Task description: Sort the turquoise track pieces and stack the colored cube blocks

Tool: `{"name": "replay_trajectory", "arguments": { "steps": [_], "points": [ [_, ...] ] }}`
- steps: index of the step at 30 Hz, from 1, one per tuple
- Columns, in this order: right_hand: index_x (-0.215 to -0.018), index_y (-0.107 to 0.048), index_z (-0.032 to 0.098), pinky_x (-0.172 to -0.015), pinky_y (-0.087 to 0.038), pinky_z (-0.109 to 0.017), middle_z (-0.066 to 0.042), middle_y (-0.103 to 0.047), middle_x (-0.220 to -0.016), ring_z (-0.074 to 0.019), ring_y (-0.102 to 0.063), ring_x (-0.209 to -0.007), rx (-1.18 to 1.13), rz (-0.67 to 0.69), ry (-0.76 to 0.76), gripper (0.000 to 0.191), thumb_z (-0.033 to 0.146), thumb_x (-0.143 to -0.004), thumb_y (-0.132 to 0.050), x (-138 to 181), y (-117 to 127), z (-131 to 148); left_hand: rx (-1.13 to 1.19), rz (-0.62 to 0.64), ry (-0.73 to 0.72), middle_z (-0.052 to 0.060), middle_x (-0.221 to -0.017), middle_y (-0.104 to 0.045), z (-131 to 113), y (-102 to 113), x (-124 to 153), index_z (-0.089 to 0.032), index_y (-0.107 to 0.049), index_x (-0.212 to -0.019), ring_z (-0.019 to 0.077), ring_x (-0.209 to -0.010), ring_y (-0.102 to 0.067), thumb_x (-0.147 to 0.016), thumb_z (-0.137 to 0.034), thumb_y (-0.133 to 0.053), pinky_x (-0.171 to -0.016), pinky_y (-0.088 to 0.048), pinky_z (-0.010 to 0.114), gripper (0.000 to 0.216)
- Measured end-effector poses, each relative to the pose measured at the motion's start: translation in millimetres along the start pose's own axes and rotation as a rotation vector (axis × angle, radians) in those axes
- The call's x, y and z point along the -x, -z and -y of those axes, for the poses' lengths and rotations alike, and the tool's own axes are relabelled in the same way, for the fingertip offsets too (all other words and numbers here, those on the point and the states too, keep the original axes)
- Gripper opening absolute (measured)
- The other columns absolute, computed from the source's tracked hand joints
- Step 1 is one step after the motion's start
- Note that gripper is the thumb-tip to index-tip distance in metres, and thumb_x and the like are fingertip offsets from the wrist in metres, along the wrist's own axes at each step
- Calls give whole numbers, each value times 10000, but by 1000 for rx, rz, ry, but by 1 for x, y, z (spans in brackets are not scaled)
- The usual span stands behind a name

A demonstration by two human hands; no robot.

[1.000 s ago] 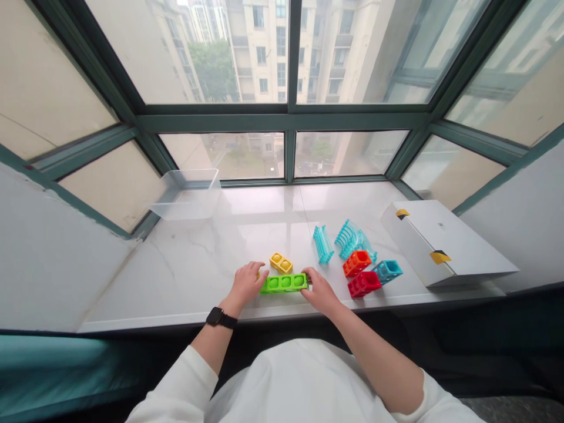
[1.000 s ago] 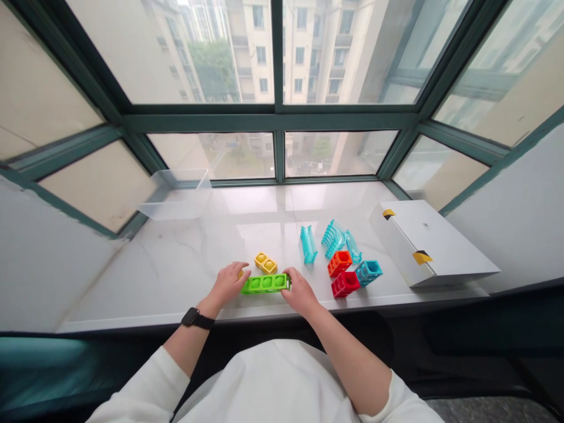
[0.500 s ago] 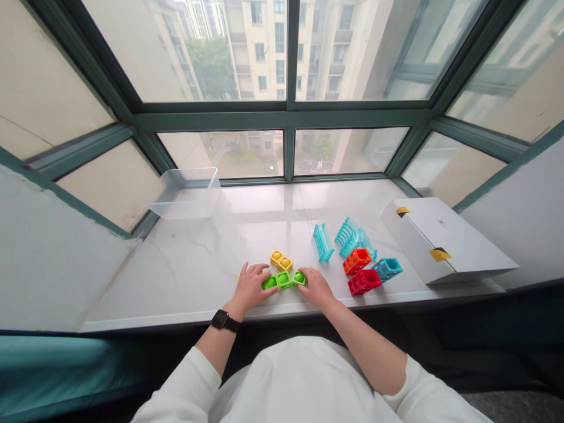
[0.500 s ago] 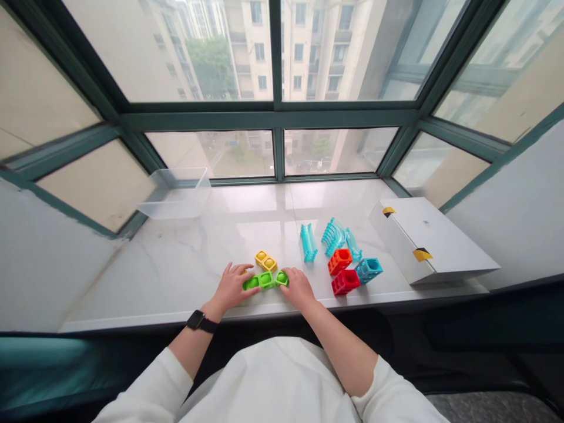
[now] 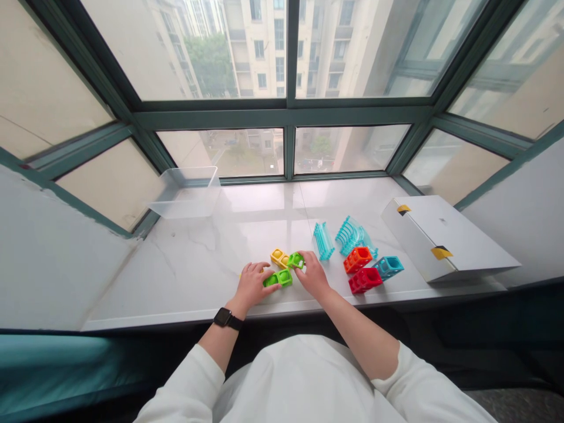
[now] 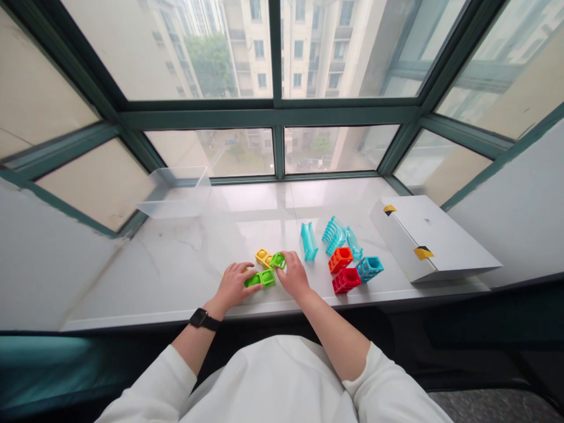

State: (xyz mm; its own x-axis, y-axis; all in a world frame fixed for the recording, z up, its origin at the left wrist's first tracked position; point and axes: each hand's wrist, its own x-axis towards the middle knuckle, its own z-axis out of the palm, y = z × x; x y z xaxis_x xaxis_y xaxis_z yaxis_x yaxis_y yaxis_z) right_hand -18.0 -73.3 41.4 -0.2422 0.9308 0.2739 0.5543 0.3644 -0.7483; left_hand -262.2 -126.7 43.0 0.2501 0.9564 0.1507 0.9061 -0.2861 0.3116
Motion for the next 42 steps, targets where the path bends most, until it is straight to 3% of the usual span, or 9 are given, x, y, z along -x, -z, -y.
{"name": "replay_trajectory", "arguments": {
  "steps": [6,11,18,23,27,32,35,37,42],
  "points": [
    [-1332,-620,247,-1095,-452,-444,-90,-708,-1280,-280,-628,-1207,38,187,65,397,272,-939,-674,-36,-35,39,-63,15,-5,100,-1257,-672,-1,2,-1,-345,-786,-1143,327,-1193,-595,-836,-623,-776,-1179,-338,556,415],
    [-1326,-638,246,-1134,-412,-439,-94,-662,-1375,-270,-556,-1313,117,253,65,408,204,-922,-678,-42,-56,34,-70,-7,10,112,-1196,-677,-1,0,0,-329,-805,-1100,340,-1191,-598,-811,-658,-782,-1187,-331,581,438],
    [-1354,-642,252,-1146,-404,-411,-94,-566,-1491,-256,-498,-1353,245,279,82,487,102,-891,-632,-41,-53,16,-4,10,-11,131,-1426,-607,7,0,10,-296,-733,-1210,353,-1329,-558,-757,-616,-840,-1234,-288,617,565],
    [-1375,-649,276,-1108,-422,-425,-99,-532,-1518,-292,-478,-1349,365,327,80,502,161,-886,-657,-45,-49,26,71,14,-19,127,-1463,-588,14,7,17,-276,-718,-1162,339,-1367,-544,-814,-554,-803,-1256,-284,604,453],
    [-1347,-667,289,-1067,-444,-441,-107,-508,-1525,-310,-492,-1320,441,351,37,488,185,-870,-681,-49,-49,35,80,-12,10,85,-1452,-606,15,11,18,-326,-741,-1175,312,-1346,-569,-946,-527,-657,-1246,-310,577,316],
    [-1400,-632,279,-1073,-456,-476,-132,-486,-1543,-340,-508,-1329,444,380,-46,554,296,-861,-759,-54,-50,45,4,-25,33,68,-1437,-633,12,7,14,-364,-697,-1327,308,-1260,-620,-981,-507,-611,-1165,-411,541,384],
    [-1448,-595,248,-1147,-415,-506,-154,-458,-1582,-346,-475,-1394,374,354,-37,604,316,-874,-768,-49,-34,55,-34,-26,50,65,-1429,-644,12,3,12,-374,-698,-1340,311,-1218,-636,-981,-508,-608,-1119,-445,525,394],
    [-1414,-621,226,-1181,-398,-496,-154,-496,-1553,-326,-458,-1420,313,250,16,523,279,-906,-730,-40,-6,62,-43,-26,57,64,-1417,-654,12,1,12,-372,-690,-1358,311,-1221,-636,-987,-511,-595,-1106,-451,517,407],
    [-1267,-693,248,-1157,-435,-502,-113,-627,-1316,-304,-552,-1289,314,-132,132,298,293,-980,-625,3,111,59,-56,-19,66,79,-1366,-678,12,2,11,-340,-680,-1383,309,-1214,-644,-997,-521,-561,-1082,-467,501,442]
  ]
}}
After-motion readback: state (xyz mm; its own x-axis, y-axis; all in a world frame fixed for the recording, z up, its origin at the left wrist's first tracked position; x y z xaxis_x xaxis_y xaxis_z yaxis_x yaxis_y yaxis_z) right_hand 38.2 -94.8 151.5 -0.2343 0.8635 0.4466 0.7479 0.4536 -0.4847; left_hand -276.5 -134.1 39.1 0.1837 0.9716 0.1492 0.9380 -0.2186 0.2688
